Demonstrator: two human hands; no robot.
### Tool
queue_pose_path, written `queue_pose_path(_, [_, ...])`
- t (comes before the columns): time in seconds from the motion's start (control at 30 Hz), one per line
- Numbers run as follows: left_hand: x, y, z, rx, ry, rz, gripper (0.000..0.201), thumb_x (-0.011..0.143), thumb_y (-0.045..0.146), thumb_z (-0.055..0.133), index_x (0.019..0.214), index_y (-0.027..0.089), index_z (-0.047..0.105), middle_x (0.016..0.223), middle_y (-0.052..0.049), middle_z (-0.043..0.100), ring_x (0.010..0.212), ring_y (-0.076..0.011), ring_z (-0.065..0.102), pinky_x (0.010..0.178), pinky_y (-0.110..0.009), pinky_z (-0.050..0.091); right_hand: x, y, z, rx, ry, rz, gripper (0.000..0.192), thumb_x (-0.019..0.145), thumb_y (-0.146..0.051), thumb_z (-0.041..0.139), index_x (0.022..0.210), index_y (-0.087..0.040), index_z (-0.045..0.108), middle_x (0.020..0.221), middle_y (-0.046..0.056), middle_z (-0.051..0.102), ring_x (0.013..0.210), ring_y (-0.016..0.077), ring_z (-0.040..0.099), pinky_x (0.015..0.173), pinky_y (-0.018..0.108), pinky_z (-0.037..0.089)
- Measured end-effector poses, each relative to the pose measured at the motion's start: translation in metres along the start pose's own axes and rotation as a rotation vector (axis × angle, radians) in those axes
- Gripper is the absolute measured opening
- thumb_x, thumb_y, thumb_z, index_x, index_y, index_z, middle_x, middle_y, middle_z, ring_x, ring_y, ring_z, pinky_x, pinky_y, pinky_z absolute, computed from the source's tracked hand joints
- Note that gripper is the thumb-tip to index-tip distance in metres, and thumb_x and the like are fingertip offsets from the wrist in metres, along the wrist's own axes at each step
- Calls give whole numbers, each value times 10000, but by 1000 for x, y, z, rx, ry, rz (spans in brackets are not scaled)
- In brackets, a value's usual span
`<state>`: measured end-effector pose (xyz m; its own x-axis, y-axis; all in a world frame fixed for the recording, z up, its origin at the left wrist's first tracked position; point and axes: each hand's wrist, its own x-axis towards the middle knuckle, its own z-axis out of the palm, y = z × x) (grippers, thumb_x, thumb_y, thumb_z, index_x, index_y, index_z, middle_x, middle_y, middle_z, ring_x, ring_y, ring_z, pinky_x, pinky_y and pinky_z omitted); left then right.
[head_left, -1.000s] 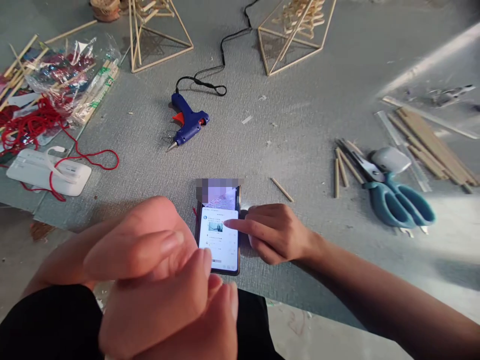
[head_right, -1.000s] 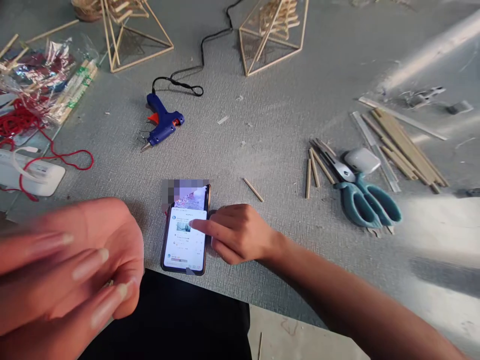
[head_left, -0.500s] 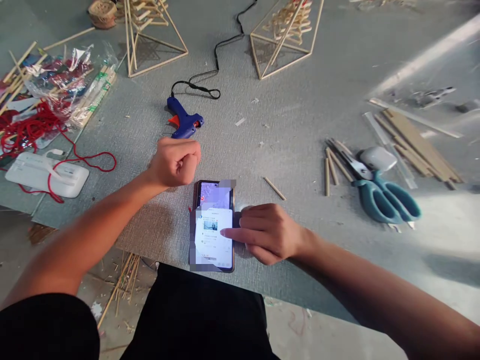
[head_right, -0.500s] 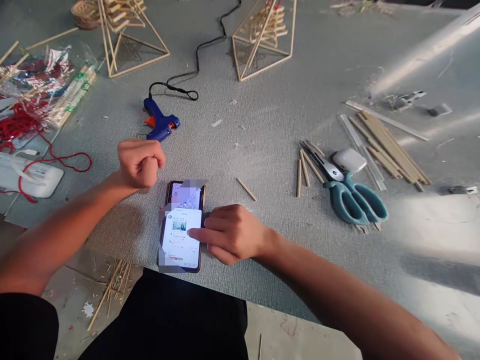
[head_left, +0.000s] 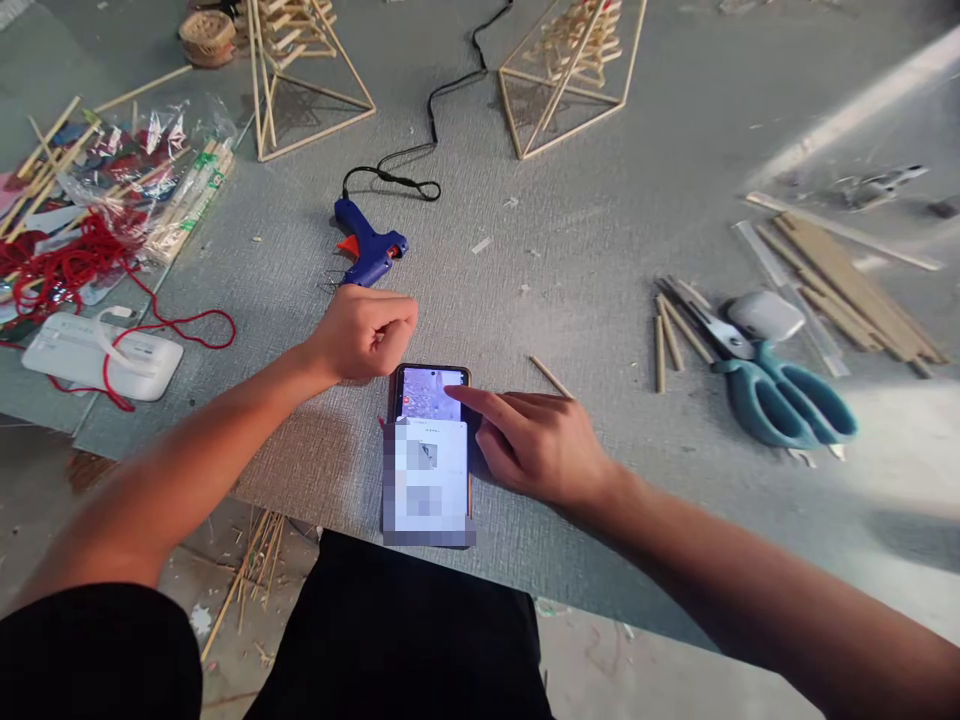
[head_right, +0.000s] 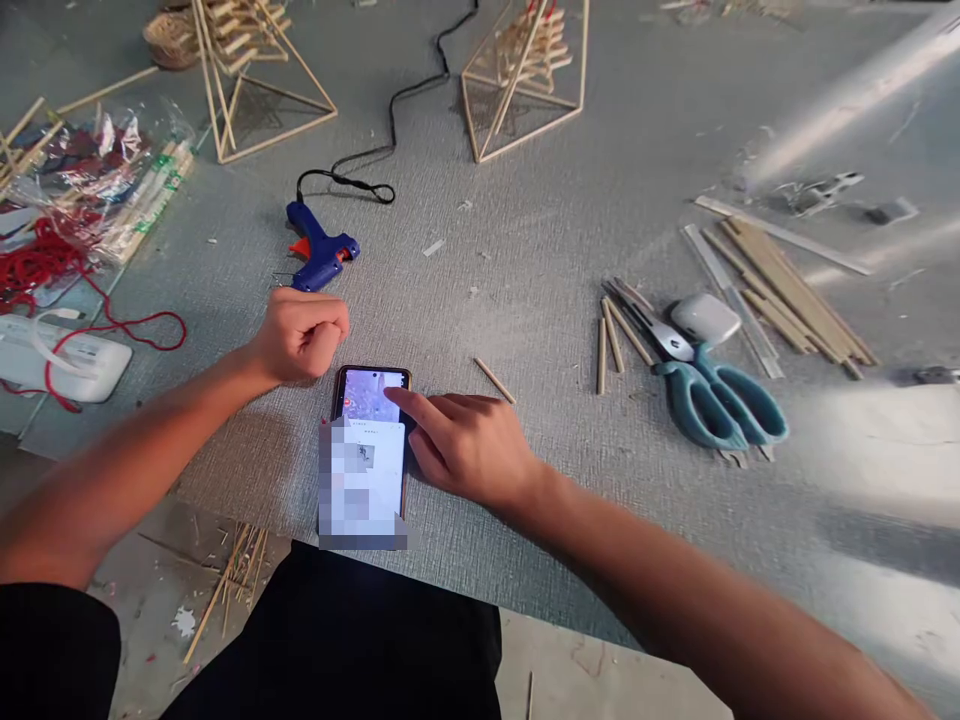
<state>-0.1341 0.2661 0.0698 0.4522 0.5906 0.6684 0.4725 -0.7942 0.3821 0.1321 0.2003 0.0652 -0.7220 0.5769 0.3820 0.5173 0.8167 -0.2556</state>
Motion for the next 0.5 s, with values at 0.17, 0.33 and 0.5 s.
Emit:
queue_pose_path(0.17, [1, 1, -1, 11, -12, 1, 250, 773, 58, 445, 569, 203, 430, 489, 52, 412, 441, -75, 342, 466, -267, 232, 0, 0, 1, -13, 19, -13, 370, 995, -144, 431, 1292, -134, 651, 708, -14, 710, 547, 139, 632, 546, 309, 451])
queue_pose_path(0.33, [1, 1, -1, 15, -15, -1, 247, 773, 58, 448, 570, 199, 445, 488, 50, 430, 439, -74, 350, 467, -267, 232, -2, 5, -1, 86, 15, -127, 377, 1013, -138, 413, 1351, -118, 581, 713, -20, 671, 536, 126, 559, 570, 293, 451])
queue_pose_path(0.5, [1, 1, -1, 19, -12, 5, 252, 774, 58, 445, 565, 199, 448, 484, 50, 435, 438, -75, 354, 465, -266, 244, -3, 12, -1, 251, -21, -460, 371, 1086, -233, 323, 1351, -150, 568, 692, -18, 605, 572, 160, 531, 558, 317, 408])
